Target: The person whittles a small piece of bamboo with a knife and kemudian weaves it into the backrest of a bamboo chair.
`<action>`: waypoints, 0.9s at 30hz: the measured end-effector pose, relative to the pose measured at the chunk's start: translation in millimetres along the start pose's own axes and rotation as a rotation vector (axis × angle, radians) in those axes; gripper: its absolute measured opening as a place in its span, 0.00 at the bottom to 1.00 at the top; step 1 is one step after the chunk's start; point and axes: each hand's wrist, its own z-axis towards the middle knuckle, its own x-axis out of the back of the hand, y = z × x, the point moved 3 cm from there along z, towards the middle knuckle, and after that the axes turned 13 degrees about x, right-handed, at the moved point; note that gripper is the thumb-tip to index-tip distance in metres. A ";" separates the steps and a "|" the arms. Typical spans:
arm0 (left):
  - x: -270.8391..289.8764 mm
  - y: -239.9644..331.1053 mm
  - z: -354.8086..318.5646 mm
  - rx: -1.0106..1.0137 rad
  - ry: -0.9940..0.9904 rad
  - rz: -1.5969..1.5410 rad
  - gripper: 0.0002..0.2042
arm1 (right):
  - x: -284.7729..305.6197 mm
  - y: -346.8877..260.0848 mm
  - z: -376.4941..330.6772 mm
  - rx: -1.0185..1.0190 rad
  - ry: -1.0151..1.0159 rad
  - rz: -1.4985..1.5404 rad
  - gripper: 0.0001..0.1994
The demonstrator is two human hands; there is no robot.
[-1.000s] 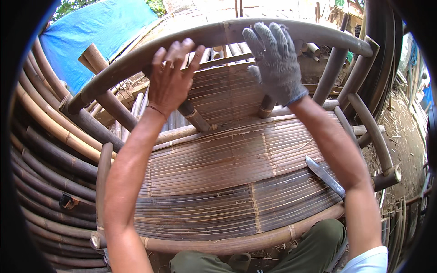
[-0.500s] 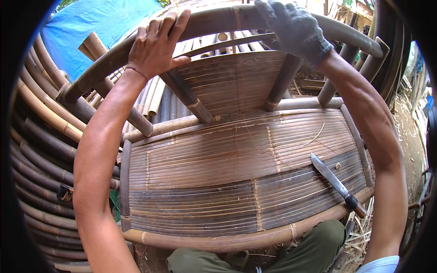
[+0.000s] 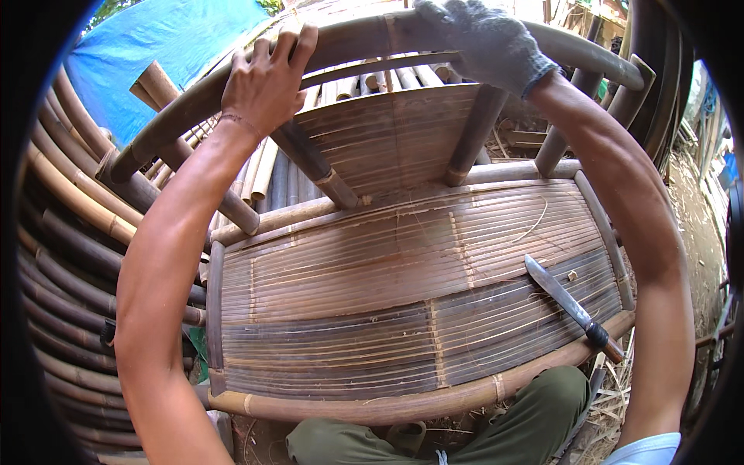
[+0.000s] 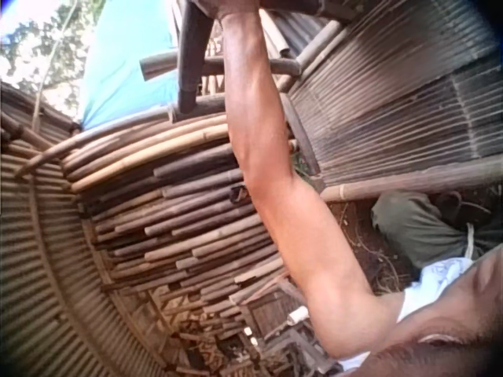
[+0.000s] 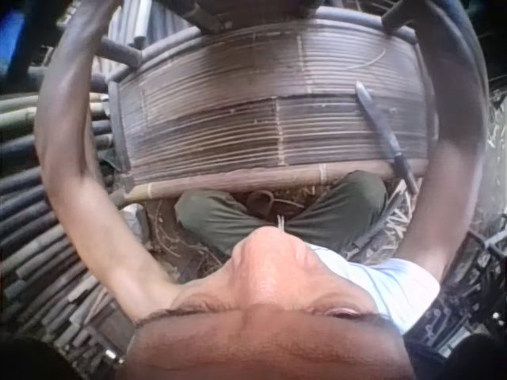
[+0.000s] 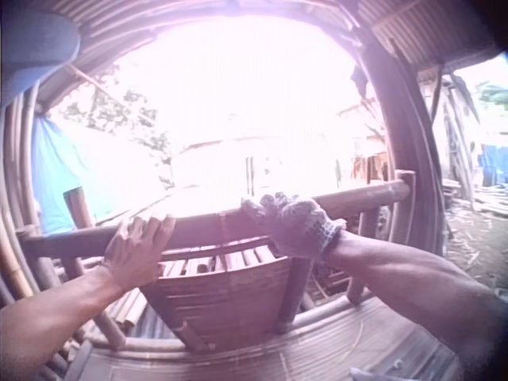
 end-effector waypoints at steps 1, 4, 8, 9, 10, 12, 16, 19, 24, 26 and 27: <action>2.1 -0.8 -1.3 -0.007 0.042 0.026 0.43 | -0.5 -0.4 3.9 -0.026 -0.085 -0.051 0.27; -2.5 -1.6 7.5 -0.029 0.044 0.033 0.40 | -2.6 2.5 0.1 -0.044 -0.053 -0.139 0.25; -6.3 -8.0 11.8 -0.086 0.063 -0.016 0.39 | -5.7 -0.5 12.9 -0.090 -0.141 0.035 0.24; -7.6 -7.4 14.4 -0.100 0.040 -0.028 0.39 | -4.8 -0.7 11.3 -0.111 -0.159 0.061 0.24; -6.6 -10.2 16.3 -0.123 0.011 -0.027 0.39 | -3.3 -1.4 10.3 -0.139 -0.136 0.073 0.24; -3.6 -14.8 16.5 -0.115 -0.021 -0.040 0.41 | -0.9 -5.9 10.0 -0.195 -0.085 0.102 0.25; 7.5 -7.0 15.4 -0.053 -0.091 -0.117 0.44 | 26.0 -53.2 -14.4 -0.580 0.276 0.250 0.36; 22.0 -13.3 27.0 0.053 -0.299 -0.293 0.38 | 36.7 -100.8 -14.6 -1.545 0.467 1.345 0.25; 1.6 -14.1 117.9 -0.012 -0.994 -0.396 0.40 | 5.9 -92.8 34.8 -2.225 1.748 2.001 0.18; -19.8 -25.8 98.5 0.059 -0.871 -0.655 0.46 | -9.1 -86.1 53.4 -2.453 1.739 1.995 0.21; -17.0 -22.7 96.5 0.062 -0.856 -0.690 0.47 | -19.5 -85.4 56.2 -2.574 1.709 1.957 0.23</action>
